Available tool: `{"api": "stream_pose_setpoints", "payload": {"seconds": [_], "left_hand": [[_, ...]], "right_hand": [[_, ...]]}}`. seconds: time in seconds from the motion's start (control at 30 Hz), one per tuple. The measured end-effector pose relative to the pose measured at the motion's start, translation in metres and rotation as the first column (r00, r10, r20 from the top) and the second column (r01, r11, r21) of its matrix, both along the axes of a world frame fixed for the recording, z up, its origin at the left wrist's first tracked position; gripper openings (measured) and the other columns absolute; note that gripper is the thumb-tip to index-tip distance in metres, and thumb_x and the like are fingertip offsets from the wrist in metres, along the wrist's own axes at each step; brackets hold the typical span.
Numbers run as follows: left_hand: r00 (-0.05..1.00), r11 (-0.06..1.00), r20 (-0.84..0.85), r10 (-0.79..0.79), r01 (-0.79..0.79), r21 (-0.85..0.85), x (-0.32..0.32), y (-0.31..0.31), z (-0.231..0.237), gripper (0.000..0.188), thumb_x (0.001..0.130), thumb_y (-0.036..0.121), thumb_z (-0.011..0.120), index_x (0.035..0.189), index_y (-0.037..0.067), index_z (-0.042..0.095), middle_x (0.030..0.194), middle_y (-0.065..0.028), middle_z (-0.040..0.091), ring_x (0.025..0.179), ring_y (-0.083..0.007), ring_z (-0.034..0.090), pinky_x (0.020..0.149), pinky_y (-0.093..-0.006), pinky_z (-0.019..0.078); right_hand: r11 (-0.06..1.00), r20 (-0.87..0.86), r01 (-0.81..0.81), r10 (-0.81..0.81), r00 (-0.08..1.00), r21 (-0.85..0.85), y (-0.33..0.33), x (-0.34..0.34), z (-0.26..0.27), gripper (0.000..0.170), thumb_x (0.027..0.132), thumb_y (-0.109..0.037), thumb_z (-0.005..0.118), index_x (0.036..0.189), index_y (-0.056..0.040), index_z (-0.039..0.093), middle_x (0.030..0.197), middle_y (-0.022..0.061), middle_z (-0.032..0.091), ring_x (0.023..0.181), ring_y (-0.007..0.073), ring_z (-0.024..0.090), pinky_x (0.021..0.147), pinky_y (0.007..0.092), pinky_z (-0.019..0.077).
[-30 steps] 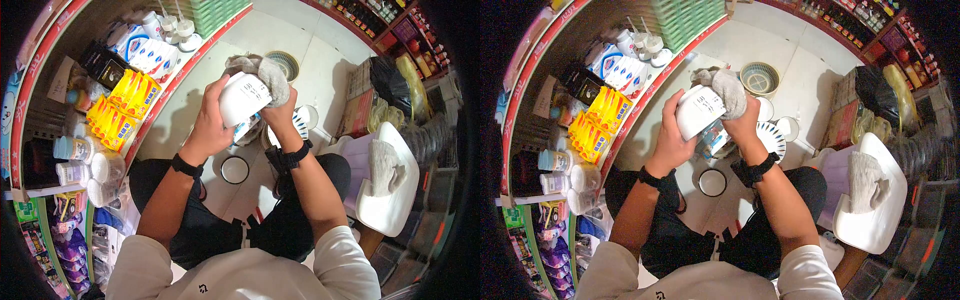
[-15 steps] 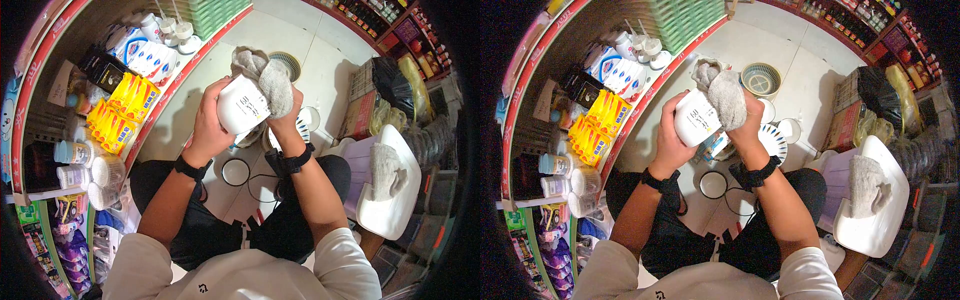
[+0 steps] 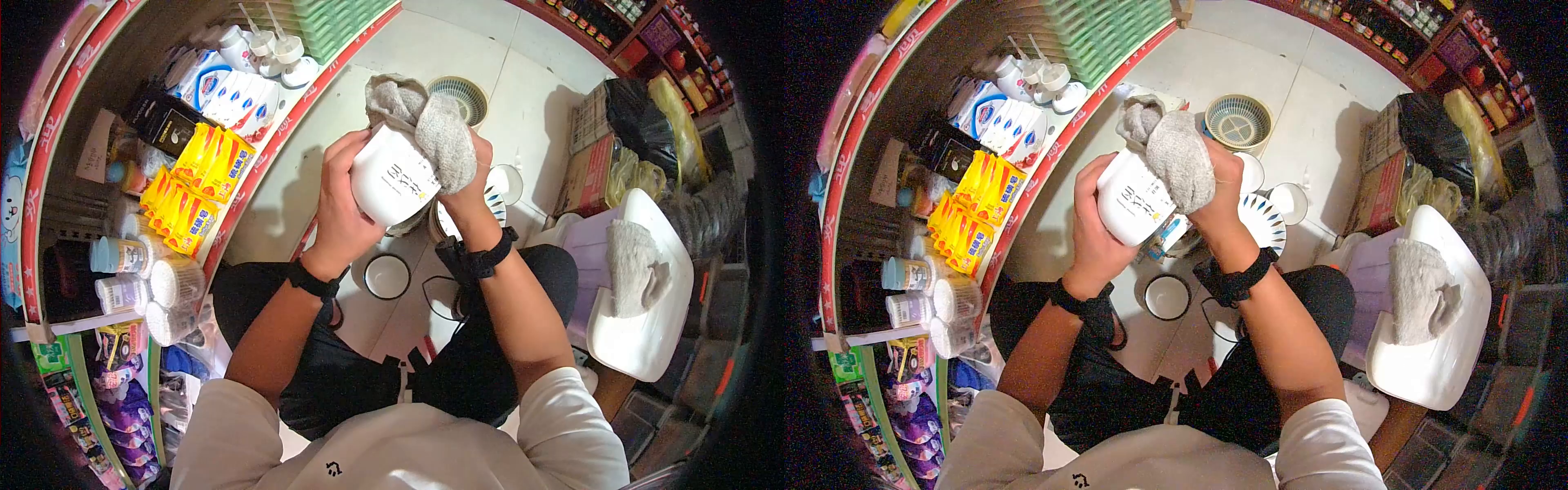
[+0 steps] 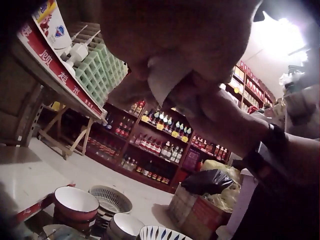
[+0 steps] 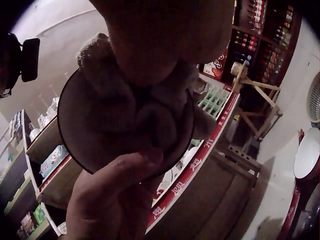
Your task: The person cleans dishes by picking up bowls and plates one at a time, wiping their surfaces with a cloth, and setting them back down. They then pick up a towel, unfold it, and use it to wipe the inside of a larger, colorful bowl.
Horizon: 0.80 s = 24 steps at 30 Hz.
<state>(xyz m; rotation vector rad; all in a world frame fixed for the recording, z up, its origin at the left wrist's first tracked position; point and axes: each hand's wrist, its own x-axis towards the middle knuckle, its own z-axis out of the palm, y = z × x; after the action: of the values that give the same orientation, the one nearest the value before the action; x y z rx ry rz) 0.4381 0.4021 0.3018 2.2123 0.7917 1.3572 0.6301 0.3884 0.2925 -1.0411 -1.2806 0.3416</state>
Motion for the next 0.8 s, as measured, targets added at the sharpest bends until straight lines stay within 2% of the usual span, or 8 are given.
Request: {"api": "stream_pose_setpoints", "payload": {"seconds": [0.17,0.23,0.33,0.37,0.47,0.53,0.63,0.8], "left_hand": [[1.000,1.000,0.016,-0.002,0.002,0.012,0.002,-0.006,-0.002,0.089,0.069,0.005,0.088,0.143,0.003,0.039,0.145,-0.0209,0.048,0.132,-0.0366,0.051,0.111,-0.0451,0.0429],[0.999,1.000,0.031,-0.010,0.010,0.007,0.002,-0.008,-0.002,0.089,0.068,0.002,0.086,0.143,0.004,0.039,0.144,-0.0215,0.048,0.131,-0.0396,0.050,0.111,-0.0469,0.0413],[1.000,1.000,-0.002,0.012,-0.012,0.015,0.003,-0.015,-0.002,0.092,0.067,0.002,0.086,0.144,0.004,0.038,0.146,-0.0227,0.045,0.132,-0.0402,0.049,0.112,-0.0477,0.0409],[0.998,1.000,0.061,0.026,-0.026,0.003,0.005,-0.020,-0.007,0.092,0.067,0.003,0.087,0.145,0.004,0.037,0.146,-0.0238,0.044,0.133,-0.0411,0.047,0.112,-0.0487,0.0402],[0.990,0.994,0.120,0.078,-0.086,0.061,0.013,-0.035,-0.020,0.095,0.068,0.005,0.089,0.146,0.003,0.034,0.147,-0.0262,0.040,0.135,-0.0429,0.044,0.113,-0.0511,0.0386],[0.981,0.986,0.171,0.096,-0.117,0.118,0.022,-0.044,-0.031,0.102,0.070,0.008,0.090,0.150,0.004,0.027,0.152,-0.0285,0.032,0.139,-0.0436,0.038,0.113,-0.0531,0.0363],[0.982,0.980,0.148,0.113,-0.135,0.144,0.028,-0.051,-0.030,0.099,0.074,0.002,0.086,0.149,0.003,0.021,0.151,-0.0257,0.033,0.134,-0.0391,0.043,0.113,-0.0501,0.0358],[0.976,0.987,0.193,0.102,-0.123,0.102,0.034,-0.052,-0.036,0.097,0.076,0.002,0.085,0.149,0.005,0.020,0.150,-0.0234,0.030,0.138,-0.0383,0.039,0.116,-0.0512,0.0346]], "right_hand": [[1.000,0.006,-0.024,0.024,1.000,0.010,-0.004,0.000,0.001,0.034,0.081,-0.009,0.085,0.110,0.0036,0.073,0.103,0.0053,0.076,0.090,0.0111,0.069,0.082,0.0278,0.0554],[1.000,-0.034,-0.001,0.000,0.999,-0.017,-0.006,-0.001,0.001,0.036,0.079,-0.007,0.085,0.112,0.0009,0.075,0.107,0.0122,0.078,0.094,0.0195,0.075,0.083,0.0312,0.0571],[0.998,0.082,0.057,-0.057,0.995,0.006,-0.008,0.002,0.000,0.034,0.080,-0.009,0.084,0.111,0.0015,0.075,0.106,0.0126,0.078,0.092,0.0192,0.075,0.081,0.0304,0.0570],[0.998,0.077,0.062,-0.062,0.995,0.009,-0.008,0.003,0.002,0.034,0.080,-0.009,0.084,0.111,0.0015,0.075,0.106,0.0126,0.078,0.092,0.0192,0.075,0.081,0.0304,0.0570],[0.996,0.086,-0.043,0.036,0.996,0.076,-0.011,0.007,0.013,0.031,0.082,-0.010,0.083,0.109,0.0024,0.075,0.104,0.0101,0.078,0.090,0.0159,0.073,0.079,0.0292,0.0566],[0.957,-0.251,-0.286,0.265,0.931,-0.051,-0.015,0.007,0.016,0.028,0.084,-0.008,0.081,0.109,0.0027,0.075,0.101,0.0065,0.077,0.089,0.0115,0.070,0.078,0.0280,0.0560],[0.926,-0.380,-0.366,0.308,0.872,-0.091,-0.017,0.008,0.018,0.026,0.085,-0.008,0.080,0.109,0.0025,0.075,0.100,0.0036,0.076,0.088,0.0083,0.066,0.079,0.0270,0.0555],[0.940,-0.319,-0.338,0.310,0.895,-0.035,-0.011,0.005,0.012,0.032,0.084,-0.008,0.082,0.112,0.0031,0.072,0.105,0.0040,0.076,0.093,0.0076,0.065,0.084,0.0269,0.0549]]}}
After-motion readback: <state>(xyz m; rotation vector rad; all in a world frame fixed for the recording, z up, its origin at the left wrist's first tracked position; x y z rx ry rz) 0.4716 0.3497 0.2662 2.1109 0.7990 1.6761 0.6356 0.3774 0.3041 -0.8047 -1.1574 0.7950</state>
